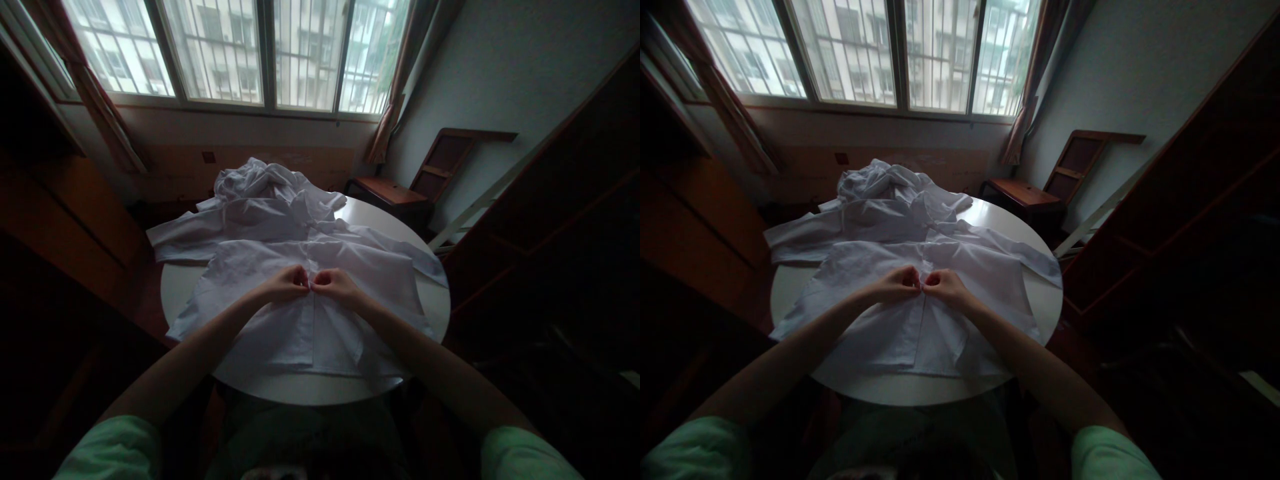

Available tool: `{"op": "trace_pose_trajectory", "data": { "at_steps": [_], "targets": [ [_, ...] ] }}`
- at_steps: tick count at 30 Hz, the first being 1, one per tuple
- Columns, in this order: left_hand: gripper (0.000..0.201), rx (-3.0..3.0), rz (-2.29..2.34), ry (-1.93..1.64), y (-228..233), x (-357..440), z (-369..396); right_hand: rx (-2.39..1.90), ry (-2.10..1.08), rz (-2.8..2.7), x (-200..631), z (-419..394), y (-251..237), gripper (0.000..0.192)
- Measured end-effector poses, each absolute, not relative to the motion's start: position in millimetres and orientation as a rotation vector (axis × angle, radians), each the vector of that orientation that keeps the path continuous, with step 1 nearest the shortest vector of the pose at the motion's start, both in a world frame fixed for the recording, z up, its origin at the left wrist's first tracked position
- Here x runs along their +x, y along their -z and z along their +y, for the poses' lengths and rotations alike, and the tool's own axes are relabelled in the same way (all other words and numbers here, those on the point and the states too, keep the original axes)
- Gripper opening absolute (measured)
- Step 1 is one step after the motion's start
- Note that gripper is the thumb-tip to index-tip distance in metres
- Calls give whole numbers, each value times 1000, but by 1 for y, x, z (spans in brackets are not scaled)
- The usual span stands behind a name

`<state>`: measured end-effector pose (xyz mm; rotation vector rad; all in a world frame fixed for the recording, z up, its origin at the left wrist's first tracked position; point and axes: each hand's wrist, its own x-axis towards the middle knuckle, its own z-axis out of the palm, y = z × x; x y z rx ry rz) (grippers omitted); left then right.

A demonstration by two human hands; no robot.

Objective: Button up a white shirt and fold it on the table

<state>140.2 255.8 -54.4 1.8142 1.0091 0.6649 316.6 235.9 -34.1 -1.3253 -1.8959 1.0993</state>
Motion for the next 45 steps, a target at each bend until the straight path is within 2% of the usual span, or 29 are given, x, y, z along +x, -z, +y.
{"op": "trace_pose_trajectory", "data": {
  "at_steps": [12,18,26,30,37,45],
  "targets": [
    [18,1733,1037,-672,55,142,257,-1293,-1073,-1977,320,235,33,24],
    [17,1768,1052,-691,54,143,255,-1314,-1211,-1860,321,239,40,33],
    [18,1821,1090,-682,54,142,255,-1324,-1342,-1862,322,238,33,16],
    [18,1807,1073,-685,56,142,255,-1297,-1338,-1886,323,237,36,16],
    [17,1803,1030,-680,57,142,255,-1302,-1143,-2010,321,236,36,18],
    [15,1851,1075,-675,53,143,252,-1181,-1254,-2081,327,245,39,17]
  ]
}}
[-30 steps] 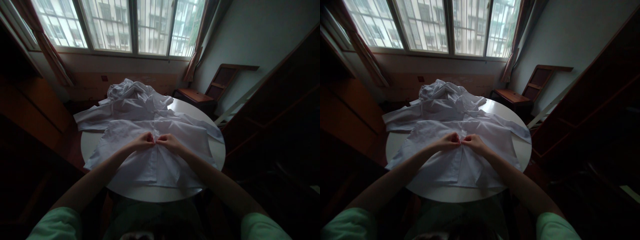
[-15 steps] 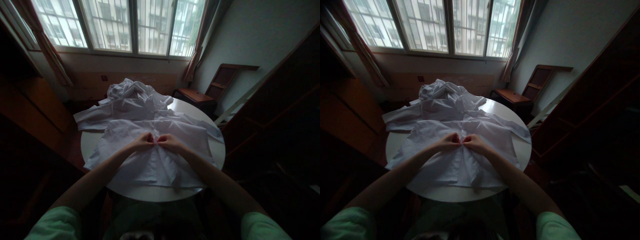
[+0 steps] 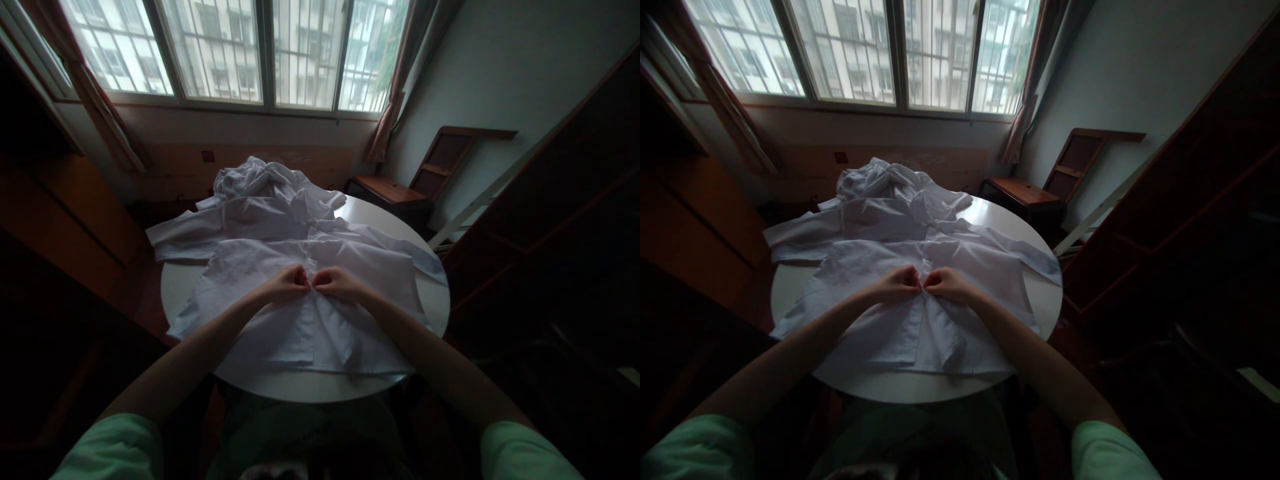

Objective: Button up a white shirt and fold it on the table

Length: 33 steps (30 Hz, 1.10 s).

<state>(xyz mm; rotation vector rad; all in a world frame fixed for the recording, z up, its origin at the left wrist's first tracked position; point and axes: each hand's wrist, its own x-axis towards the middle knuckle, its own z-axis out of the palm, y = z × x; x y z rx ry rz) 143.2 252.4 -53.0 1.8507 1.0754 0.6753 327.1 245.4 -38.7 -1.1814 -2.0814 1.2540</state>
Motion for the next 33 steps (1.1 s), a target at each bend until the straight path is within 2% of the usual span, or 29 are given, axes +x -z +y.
{"op": "trace_pose_trajectory", "data": {
  "at_steps": [6,14,24,27,33],
  "targets": [
    [14,1900,1089,-661,50,143,250,-1173,-1223,-2085,328,243,36,19],
    [11,1954,1068,-689,57,141,254,-1272,-799,-2225,319,231,36,13],
    [8,2147,998,-758,51,138,255,-1309,-575,-2288,313,228,37,7],
    [4,2229,976,-690,45,138,253,-1293,-582,-2292,313,229,38,8],
    [8,2382,944,-588,36,134,252,-1303,-754,-2257,315,232,36,11]
  ]
}}
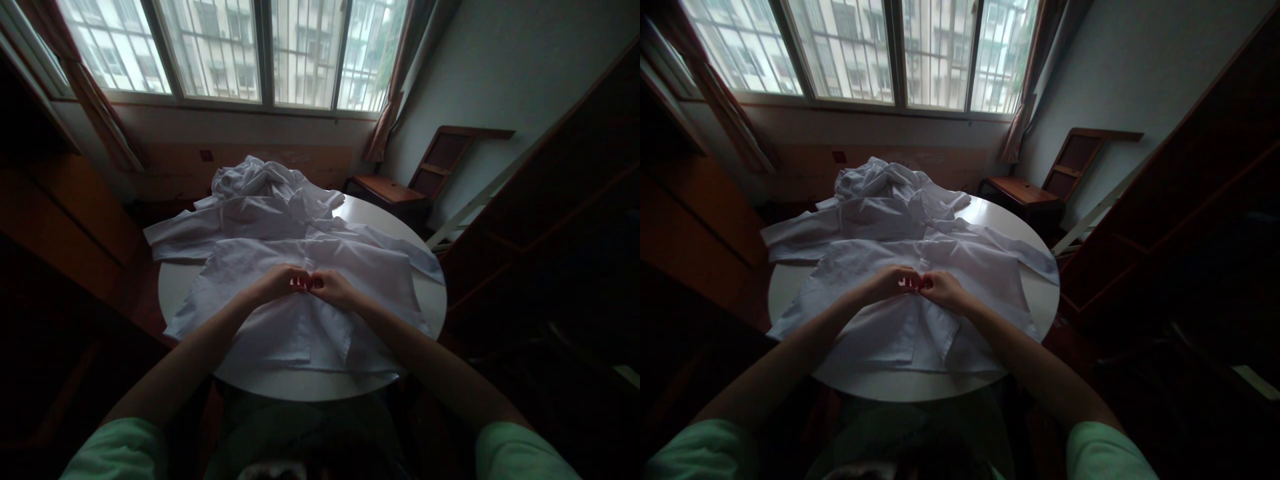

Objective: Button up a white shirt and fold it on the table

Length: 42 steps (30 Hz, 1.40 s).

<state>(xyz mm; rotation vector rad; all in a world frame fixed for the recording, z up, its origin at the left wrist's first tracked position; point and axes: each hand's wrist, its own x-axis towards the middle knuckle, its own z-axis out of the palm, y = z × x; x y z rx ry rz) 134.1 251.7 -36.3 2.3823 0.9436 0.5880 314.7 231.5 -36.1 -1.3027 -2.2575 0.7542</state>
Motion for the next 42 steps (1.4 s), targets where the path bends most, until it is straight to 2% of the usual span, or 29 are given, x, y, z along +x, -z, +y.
{"op": "trace_pose_trajectory", "data": {
  "at_steps": [10,26,42],
  "targets": [
    [11,2568,831,-570,37,129,252,-1310,-890,-2228,317,239,43,19],
    [10,2780,784,-581,29,133,249,-1278,-1021,-2179,320,244,46,15],
    [13,2794,721,-634,34,132,251,-1301,-894,-2276,319,242,42,13]
  ]
}}
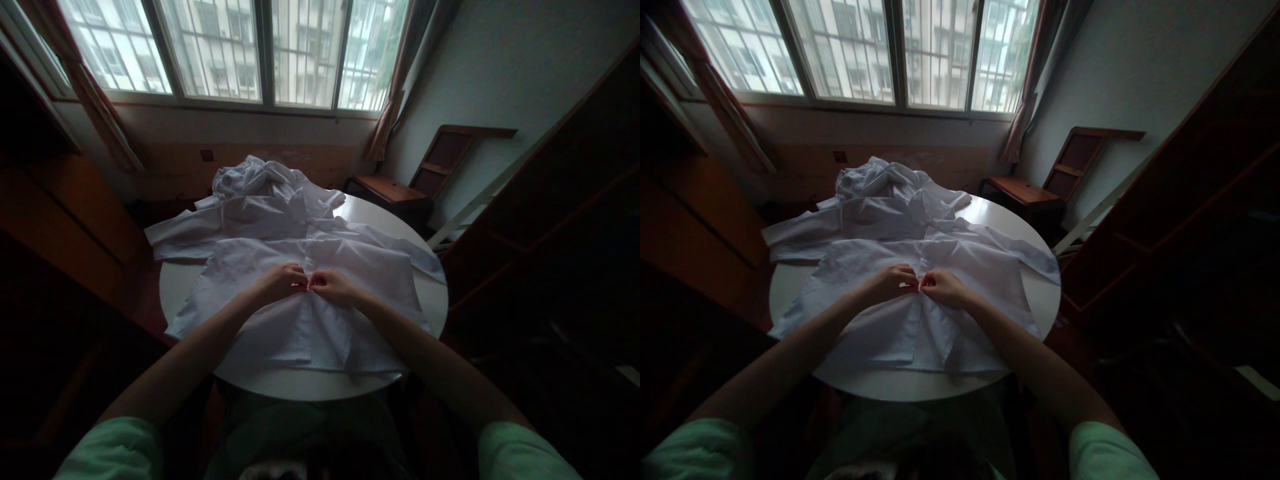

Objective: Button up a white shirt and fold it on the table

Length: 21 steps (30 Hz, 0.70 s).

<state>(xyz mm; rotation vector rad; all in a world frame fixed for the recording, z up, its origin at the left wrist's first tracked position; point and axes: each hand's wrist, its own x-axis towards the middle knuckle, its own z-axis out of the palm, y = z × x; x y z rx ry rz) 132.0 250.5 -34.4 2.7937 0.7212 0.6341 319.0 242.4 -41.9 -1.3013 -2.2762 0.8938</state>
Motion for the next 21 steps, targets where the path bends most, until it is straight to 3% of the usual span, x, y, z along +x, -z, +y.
{"op": "trace_pose_trajectory", "data": {
  "at_steps": [12,21],
  "targets": [
    [12,2790,908,-472,28,135,245,-1318,-675,-2369,318,234,35,9],
    [16,2700,886,-443,25,126,245,-1308,-881,-2273,319,236,37,11]
  ]
}}
